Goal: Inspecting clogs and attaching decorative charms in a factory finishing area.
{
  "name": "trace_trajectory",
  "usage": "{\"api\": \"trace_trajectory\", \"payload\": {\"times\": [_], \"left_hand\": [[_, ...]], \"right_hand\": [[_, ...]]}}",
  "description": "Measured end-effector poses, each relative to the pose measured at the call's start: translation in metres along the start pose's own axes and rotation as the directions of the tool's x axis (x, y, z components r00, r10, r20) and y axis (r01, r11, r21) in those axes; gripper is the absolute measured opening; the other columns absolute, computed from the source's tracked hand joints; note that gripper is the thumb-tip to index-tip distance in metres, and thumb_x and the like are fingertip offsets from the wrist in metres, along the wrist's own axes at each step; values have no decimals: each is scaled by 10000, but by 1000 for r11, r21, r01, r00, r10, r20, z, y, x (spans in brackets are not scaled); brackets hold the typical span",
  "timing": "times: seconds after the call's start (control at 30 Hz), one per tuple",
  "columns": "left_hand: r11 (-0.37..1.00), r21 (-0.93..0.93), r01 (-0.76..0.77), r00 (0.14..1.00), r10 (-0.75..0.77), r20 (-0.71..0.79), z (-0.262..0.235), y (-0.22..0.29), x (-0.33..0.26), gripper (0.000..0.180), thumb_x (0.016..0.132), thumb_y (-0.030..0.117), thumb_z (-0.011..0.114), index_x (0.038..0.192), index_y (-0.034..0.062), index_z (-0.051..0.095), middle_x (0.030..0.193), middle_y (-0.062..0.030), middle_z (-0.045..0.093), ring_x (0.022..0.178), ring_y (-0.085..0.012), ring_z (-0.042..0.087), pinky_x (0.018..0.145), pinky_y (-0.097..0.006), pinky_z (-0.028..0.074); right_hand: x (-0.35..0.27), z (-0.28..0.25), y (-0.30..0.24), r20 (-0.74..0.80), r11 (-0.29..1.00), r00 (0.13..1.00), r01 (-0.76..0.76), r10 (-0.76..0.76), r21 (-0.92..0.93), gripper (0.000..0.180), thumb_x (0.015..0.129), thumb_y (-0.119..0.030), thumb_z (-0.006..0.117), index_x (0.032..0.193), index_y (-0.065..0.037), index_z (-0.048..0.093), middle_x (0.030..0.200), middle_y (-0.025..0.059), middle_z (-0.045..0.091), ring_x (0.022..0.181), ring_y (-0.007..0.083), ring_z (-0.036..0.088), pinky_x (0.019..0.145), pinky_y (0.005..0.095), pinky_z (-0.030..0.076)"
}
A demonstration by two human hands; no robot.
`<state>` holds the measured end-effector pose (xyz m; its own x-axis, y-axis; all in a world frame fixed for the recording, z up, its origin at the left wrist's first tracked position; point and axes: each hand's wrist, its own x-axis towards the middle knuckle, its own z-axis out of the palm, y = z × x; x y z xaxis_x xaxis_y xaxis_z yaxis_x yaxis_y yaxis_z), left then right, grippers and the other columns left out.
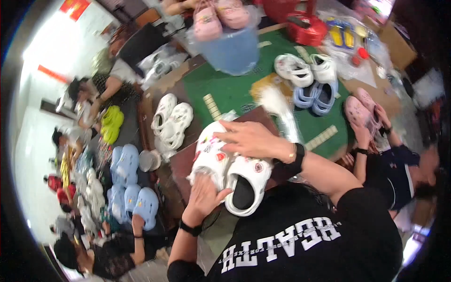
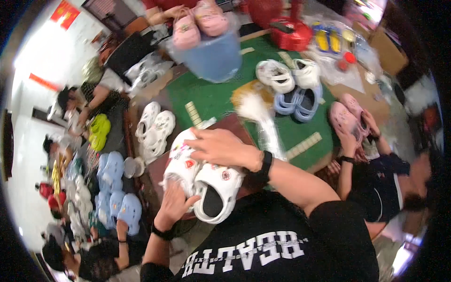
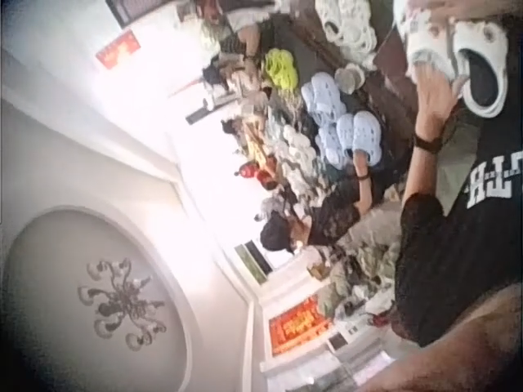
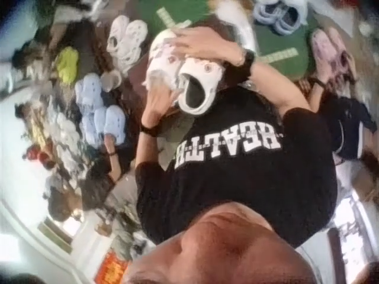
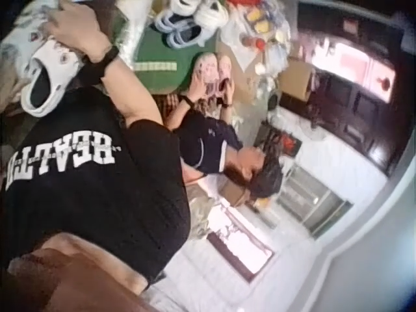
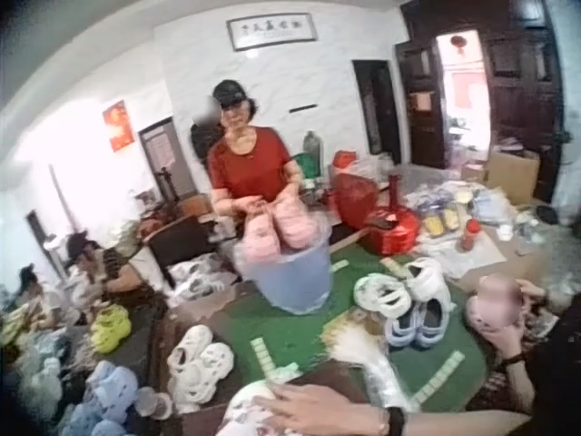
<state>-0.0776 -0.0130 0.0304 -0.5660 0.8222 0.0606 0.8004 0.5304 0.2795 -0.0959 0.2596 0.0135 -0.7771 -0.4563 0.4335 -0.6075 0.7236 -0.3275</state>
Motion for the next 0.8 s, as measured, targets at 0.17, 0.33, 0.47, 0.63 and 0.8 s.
{"api": "trace_trajectory", "payload": {"times": [0.17, 0.33, 0.47, 0.63, 0.8], "left_hand": [[990, -55, 133, 986, -137, -90, -8, 23, -9, 392, 794, 273, 764, 855, -68, 579, 864, -220, 578, 859, -427, 545, 843, -485, 426], [885, -198, 421, 871, -456, -185, 14, 30, -48, 338, 750, 180, 793, 792, -78, 580, 902, -240, 608, 882, -454, 558, 823, -524, 427], [700, -308, 644, 711, -697, -97, 11, 42, -39, 228, 824, 125, 699, 902, -73, 618, 1004, -256, 613, 1033, -483, 543, 951, -532, 406], [899, -56, 434, 875, -435, -211, 19, 24, -30, 160, 929, 60, 472, 965, -69, 560, 1088, -251, 563, 1124, -449, 461, 925, -539, 352], [745, -205, 634, 663, -661, -351, 10, 64, -17, 68, 866, -13, 601, 927, -39, 587, 996, -174, 620, 878, -325, 594, 734, -376, 468]], "right_hand": [[2, -5, -9, 11, 883, 961, -259, 276, 392, 327, 932, -291, 567, 1171, -89, 663, 1309, 191, 560, 1100, 349, 605, 922, 428, 488], [-40, -31, 39, -89, 656, 860, -313, 503, 687, 248, 923, -233, 593, 1060, -50, 690, 1043, 99, 705, 937, 224, 671, 829, 326, 518], [-152, -37, 102, 44, 432, 578, -655, 815, 619, 209, 917, -226, 590, 951, -46, 690, 782, 30, 688, 700, 122, 648, 634, 294, 503], [-247, 1, 133, 281, 340, 452, -866, 847, 366, 219, 888, -215, 581, 946, -32, 686, 753, 72, 696, 634, 170, 668, 594, 314, 507], [-242, 34, 162, 87, 589, 616, -779, 783, 215, 254, 885, -226, 572, 976, -18, 684, 856, 172, 693, 768, 335, 664, 706, 421, 515]]}}
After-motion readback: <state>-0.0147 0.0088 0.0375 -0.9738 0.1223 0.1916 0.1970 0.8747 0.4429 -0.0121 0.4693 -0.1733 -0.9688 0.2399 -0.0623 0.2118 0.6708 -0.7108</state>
